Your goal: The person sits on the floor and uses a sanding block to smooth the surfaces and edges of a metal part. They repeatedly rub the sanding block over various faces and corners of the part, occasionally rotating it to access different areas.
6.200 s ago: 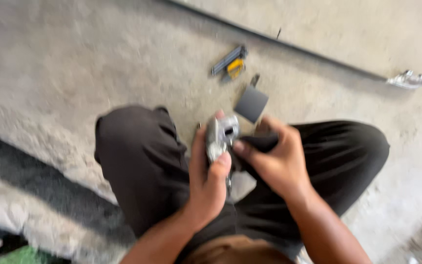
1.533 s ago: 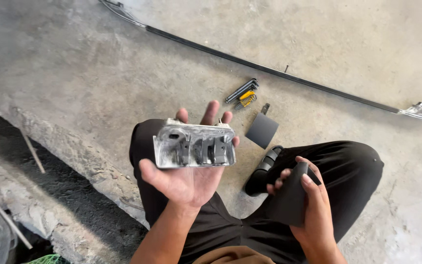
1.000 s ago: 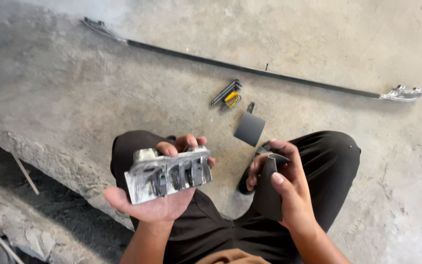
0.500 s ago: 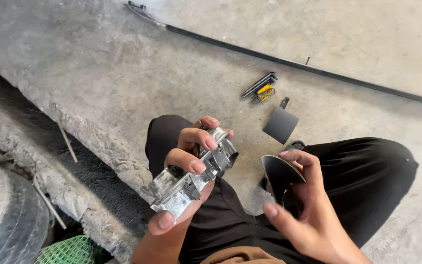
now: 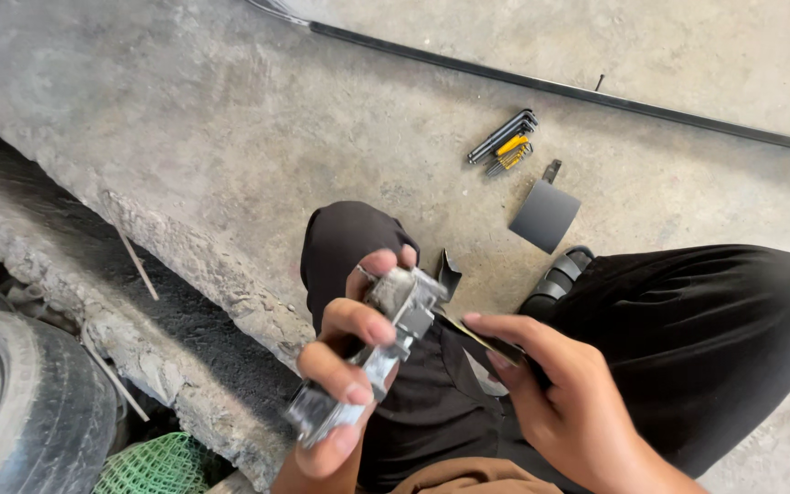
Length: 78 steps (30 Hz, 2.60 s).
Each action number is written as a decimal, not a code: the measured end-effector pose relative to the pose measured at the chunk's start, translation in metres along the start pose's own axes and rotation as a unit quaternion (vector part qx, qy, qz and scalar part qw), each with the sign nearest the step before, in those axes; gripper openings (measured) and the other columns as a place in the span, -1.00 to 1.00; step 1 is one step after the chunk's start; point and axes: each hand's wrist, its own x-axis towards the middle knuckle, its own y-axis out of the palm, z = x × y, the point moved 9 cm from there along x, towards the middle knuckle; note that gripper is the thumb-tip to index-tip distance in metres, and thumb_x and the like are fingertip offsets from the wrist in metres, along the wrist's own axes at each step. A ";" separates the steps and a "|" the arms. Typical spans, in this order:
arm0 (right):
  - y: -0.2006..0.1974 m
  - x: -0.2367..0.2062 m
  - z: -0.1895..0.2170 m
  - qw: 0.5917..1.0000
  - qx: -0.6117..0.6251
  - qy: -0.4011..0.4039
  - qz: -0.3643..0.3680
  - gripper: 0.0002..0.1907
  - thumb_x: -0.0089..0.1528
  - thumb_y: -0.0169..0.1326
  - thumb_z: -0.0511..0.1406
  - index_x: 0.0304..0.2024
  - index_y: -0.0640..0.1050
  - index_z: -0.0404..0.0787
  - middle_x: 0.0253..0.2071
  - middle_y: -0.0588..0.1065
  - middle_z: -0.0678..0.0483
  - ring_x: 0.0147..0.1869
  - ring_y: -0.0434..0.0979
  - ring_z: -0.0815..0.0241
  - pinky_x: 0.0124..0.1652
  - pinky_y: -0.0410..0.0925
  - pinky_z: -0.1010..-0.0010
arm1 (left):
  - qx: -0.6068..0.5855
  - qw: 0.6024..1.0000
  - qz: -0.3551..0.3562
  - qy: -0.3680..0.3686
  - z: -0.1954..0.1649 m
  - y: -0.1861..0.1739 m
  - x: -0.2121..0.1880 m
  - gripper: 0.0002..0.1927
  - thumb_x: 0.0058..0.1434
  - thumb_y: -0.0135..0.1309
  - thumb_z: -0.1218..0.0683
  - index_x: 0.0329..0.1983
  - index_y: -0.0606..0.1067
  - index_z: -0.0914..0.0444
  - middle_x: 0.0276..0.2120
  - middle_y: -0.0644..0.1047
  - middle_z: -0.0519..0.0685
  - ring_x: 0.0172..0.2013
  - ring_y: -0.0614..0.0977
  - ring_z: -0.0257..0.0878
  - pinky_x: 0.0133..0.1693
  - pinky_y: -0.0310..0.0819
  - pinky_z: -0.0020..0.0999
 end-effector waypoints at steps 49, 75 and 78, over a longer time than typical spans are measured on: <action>0.071 0.069 -0.008 0.977 -0.157 -0.146 -0.002 -0.68 0.18 0.22 -0.49 -0.01 0.62 -0.22 -0.26 0.57 -0.03 -0.35 0.62 0.06 -0.36 0.46 0.34 | 0.737 0.521 0.222 -0.370 0.008 -0.043 0.056 -0.52 0.37 -0.05 -0.11 0.21 0.28 0.26 -0.65 0.55 0.15 -0.55 0.65 0.13 -0.57 0.53 -0.02; 0.098 0.050 0.000 0.972 -0.150 -0.158 -0.087 -0.83 0.32 0.19 -0.52 -0.04 0.58 -0.33 -0.10 0.62 -0.10 -0.04 0.72 0.04 -0.10 0.49 0.36 | 0.731 0.575 0.200 -0.309 -0.020 -0.044 0.043 -0.54 0.38 0.00 -0.05 0.18 0.33 0.34 -0.71 0.53 0.11 -0.63 0.65 0.00 -0.69 0.47 -0.16; 0.102 0.050 -0.001 0.970 -0.185 -0.146 -0.061 -0.81 0.29 0.19 -0.53 -0.04 0.59 -0.33 -0.14 0.61 -0.11 -0.07 0.70 0.00 -0.13 0.48 0.35 | 0.726 0.569 0.209 -0.324 -0.019 -0.045 0.039 -0.54 0.38 0.00 -0.06 0.21 0.33 0.32 -0.70 0.53 0.09 -0.64 0.65 -0.01 -0.69 0.47 -0.17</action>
